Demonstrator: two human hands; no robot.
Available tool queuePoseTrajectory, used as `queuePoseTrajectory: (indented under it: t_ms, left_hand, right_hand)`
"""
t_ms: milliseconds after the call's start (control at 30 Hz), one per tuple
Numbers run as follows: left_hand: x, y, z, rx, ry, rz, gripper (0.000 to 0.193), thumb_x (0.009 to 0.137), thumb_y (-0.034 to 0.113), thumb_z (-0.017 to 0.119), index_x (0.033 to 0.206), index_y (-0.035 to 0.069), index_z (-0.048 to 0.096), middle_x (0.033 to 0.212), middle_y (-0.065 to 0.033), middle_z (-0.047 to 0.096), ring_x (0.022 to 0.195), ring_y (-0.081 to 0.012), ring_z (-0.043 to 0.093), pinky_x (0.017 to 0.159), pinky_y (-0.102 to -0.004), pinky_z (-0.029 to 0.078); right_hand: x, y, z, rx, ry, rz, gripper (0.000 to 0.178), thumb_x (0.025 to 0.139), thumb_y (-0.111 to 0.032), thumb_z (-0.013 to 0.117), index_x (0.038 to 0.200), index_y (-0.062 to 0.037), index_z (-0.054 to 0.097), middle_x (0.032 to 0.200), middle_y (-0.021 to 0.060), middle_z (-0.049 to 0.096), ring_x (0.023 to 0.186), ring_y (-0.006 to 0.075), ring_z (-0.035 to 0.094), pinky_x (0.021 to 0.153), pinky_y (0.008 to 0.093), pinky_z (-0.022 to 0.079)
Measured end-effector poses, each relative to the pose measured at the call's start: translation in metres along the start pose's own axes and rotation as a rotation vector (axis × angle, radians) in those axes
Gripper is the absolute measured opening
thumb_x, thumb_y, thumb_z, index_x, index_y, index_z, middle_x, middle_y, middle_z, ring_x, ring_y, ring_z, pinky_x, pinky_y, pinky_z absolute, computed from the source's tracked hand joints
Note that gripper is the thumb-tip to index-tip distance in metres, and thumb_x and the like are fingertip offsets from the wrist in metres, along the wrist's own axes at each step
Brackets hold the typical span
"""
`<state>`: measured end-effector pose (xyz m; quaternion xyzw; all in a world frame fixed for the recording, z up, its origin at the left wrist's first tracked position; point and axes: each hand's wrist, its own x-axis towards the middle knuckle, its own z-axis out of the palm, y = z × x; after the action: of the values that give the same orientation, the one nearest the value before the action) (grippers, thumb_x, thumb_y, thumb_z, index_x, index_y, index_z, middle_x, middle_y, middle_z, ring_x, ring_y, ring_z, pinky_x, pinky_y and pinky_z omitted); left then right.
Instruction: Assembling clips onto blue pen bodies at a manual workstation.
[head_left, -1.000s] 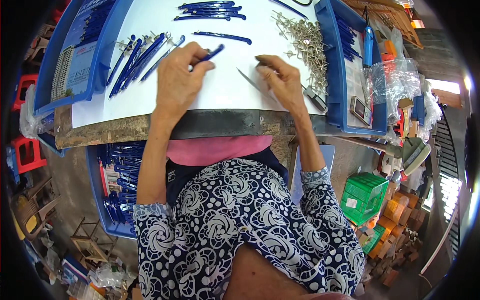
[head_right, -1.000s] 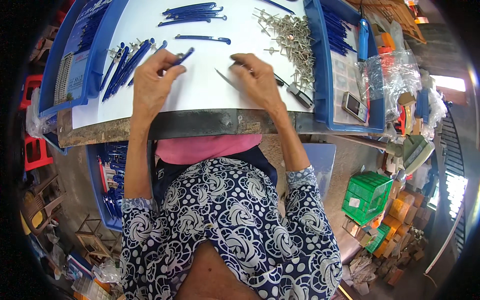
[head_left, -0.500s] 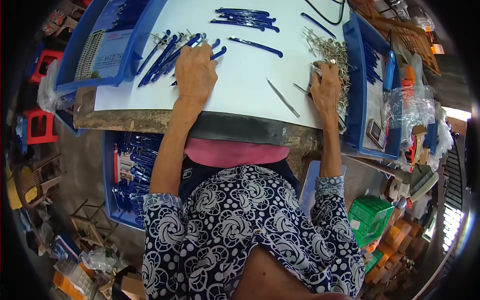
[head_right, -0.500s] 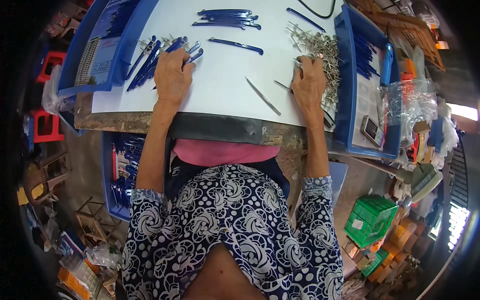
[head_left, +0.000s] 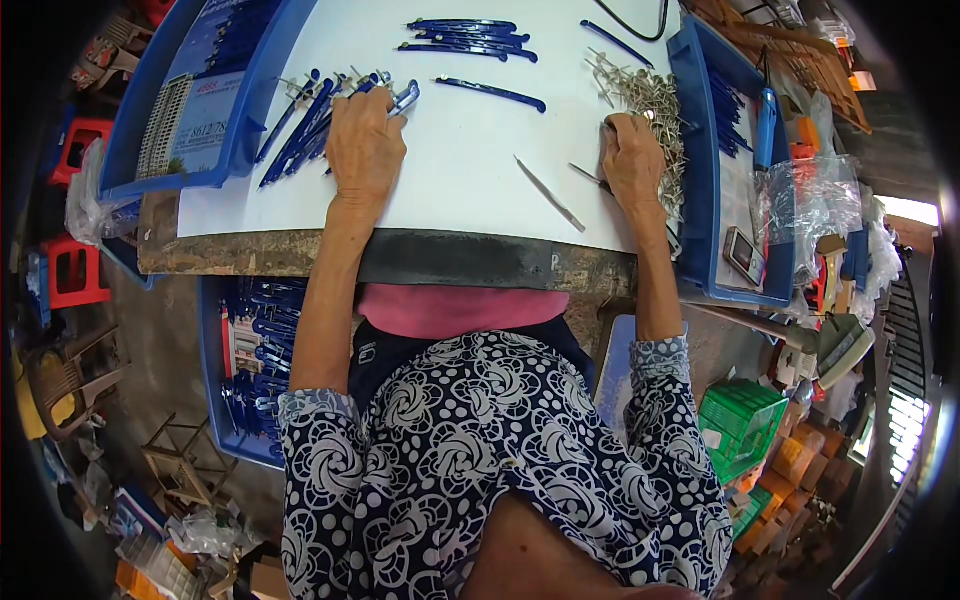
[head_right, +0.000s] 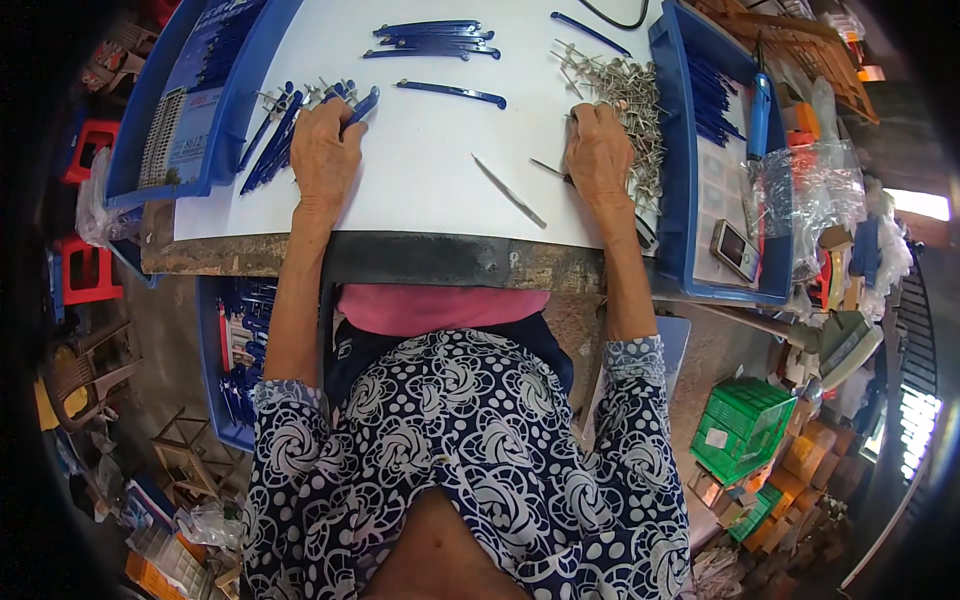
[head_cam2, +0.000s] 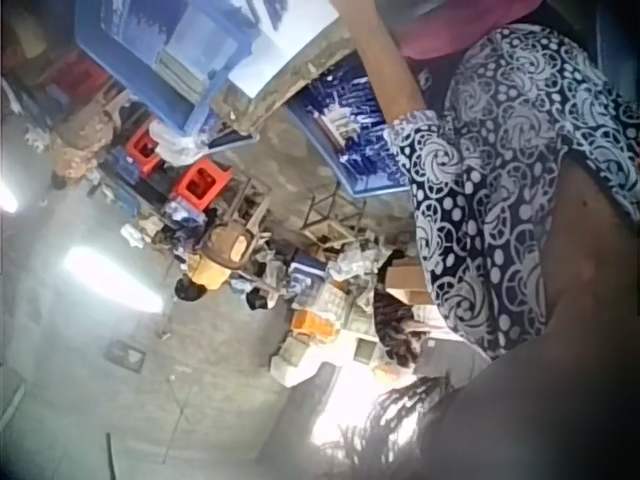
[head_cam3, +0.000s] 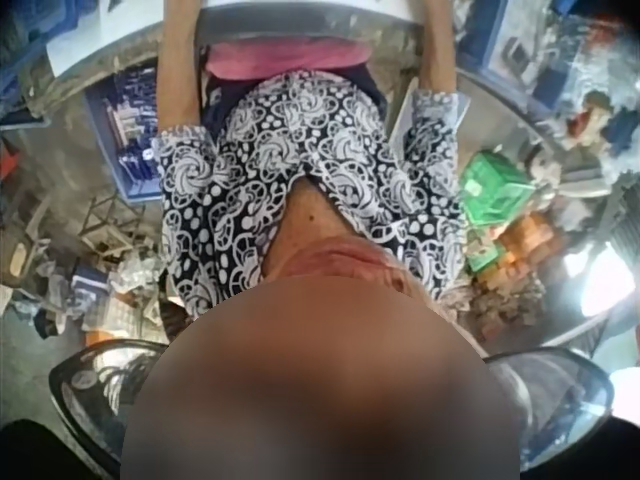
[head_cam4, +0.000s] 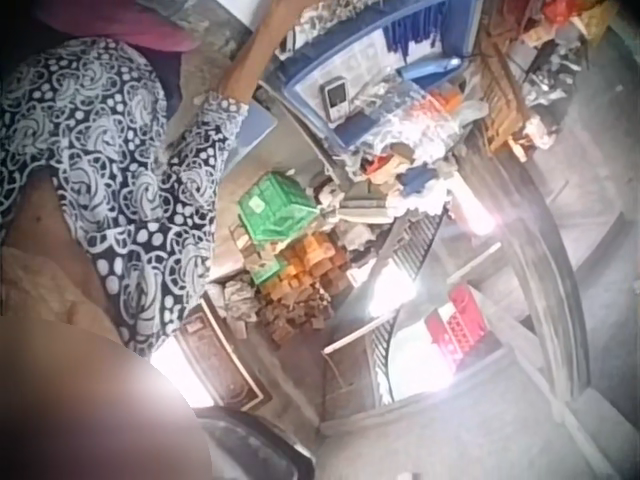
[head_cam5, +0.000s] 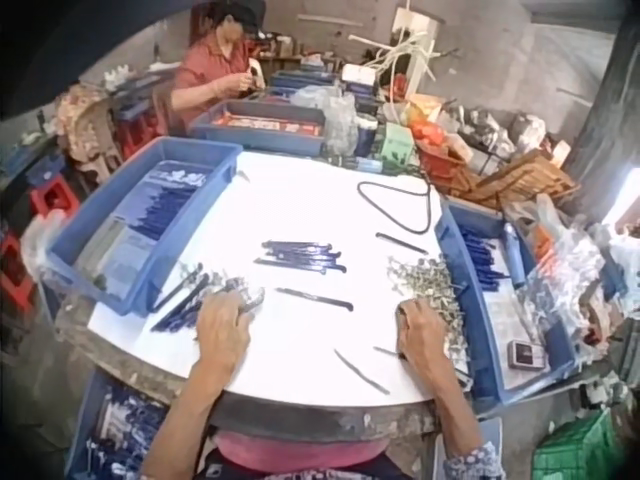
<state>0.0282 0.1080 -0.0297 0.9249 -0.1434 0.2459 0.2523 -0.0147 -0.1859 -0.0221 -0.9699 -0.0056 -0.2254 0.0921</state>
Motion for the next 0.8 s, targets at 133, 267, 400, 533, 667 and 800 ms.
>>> queuePoseTrajectory:
  t_ms: [133,267,400,533,667,800]
  left_hand:
    - [-0.001,0.005,-0.001,0.017,0.026,-0.022,0.016,0.066,0.009,0.064,0.076,0.005,0.052,0.076,-0.0096,0.051,0.075,-0.0288,0.051,0.064,-0.0379,0.042]
    - [0.0,0.004,0.0,-0.005,-0.001,-0.098,0.017,0.067,0.013,0.066,0.077,0.007,0.053,0.076,-0.0083,0.05,0.073,-0.0271,0.053,0.061,-0.0375,0.043]
    - [-0.001,0.003,0.002,-0.007,0.017,-0.094,0.018,0.067,0.015,0.066,0.077,0.008,0.054,0.076,-0.0077,0.05,0.071,-0.0263,0.054,0.059,-0.0364,0.043]
    - [-0.002,0.003,0.002,-0.002,0.006,-0.098,0.019,0.068,0.017,0.067,0.079,0.009,0.054,0.078,-0.008,0.049,0.072,-0.0258,0.054,0.058,-0.0353,0.043]
    - [0.0,0.015,0.001,-0.018,0.027,-0.093,0.019,0.068,0.014,0.066,0.082,0.007,0.054,0.08,-0.0093,0.048,0.076,-0.0261,0.053,0.06,-0.0351,0.044]
    - [0.009,0.032,0.01,-0.135,0.03,0.121,0.015,0.068,0.007,0.062,0.082,0.005,0.057,0.081,-0.0095,0.05,0.08,-0.0277,0.05,0.069,-0.0362,0.042]
  right_hand:
    - [0.007,-0.01,-0.001,-0.014,0.044,-0.051,0.007,0.073,-0.005,0.057,0.08,-0.0057,0.057,0.078,0.012,0.053,0.069,0.0295,0.054,0.058,0.0378,0.042]
    - [0.015,-0.028,0.008,0.203,0.011,-0.064,0.008,0.074,-0.006,0.056,0.082,-0.0033,0.057,0.079,0.0137,0.054,0.067,0.0319,0.055,0.059,0.0383,0.043]
    - [0.02,-0.051,0.016,0.313,-0.102,0.006,0.012,0.076,-0.007,0.056,0.087,-0.0036,0.057,0.083,0.0153,0.054,0.069,0.0325,0.056,0.062,0.0371,0.045]
    - [0.021,-0.061,0.028,0.278,-0.056,-0.044,0.016,0.074,-0.005,0.059,0.089,-0.0054,0.058,0.08,0.0148,0.052,0.065,0.0326,0.056,0.058,0.0385,0.045]
    - [0.019,-0.058,0.032,0.21,0.004,-0.1,0.013,0.072,-0.003,0.059,0.085,-0.0054,0.055,0.078,0.0138,0.05,0.062,0.0329,0.054,0.053,0.0397,0.044]
    - [0.016,-0.049,0.025,0.145,-0.018,-0.141,0.013,0.071,-0.002,0.059,0.083,-0.0055,0.054,0.077,0.0129,0.049,0.061,0.0324,0.054,0.052,0.0398,0.043]
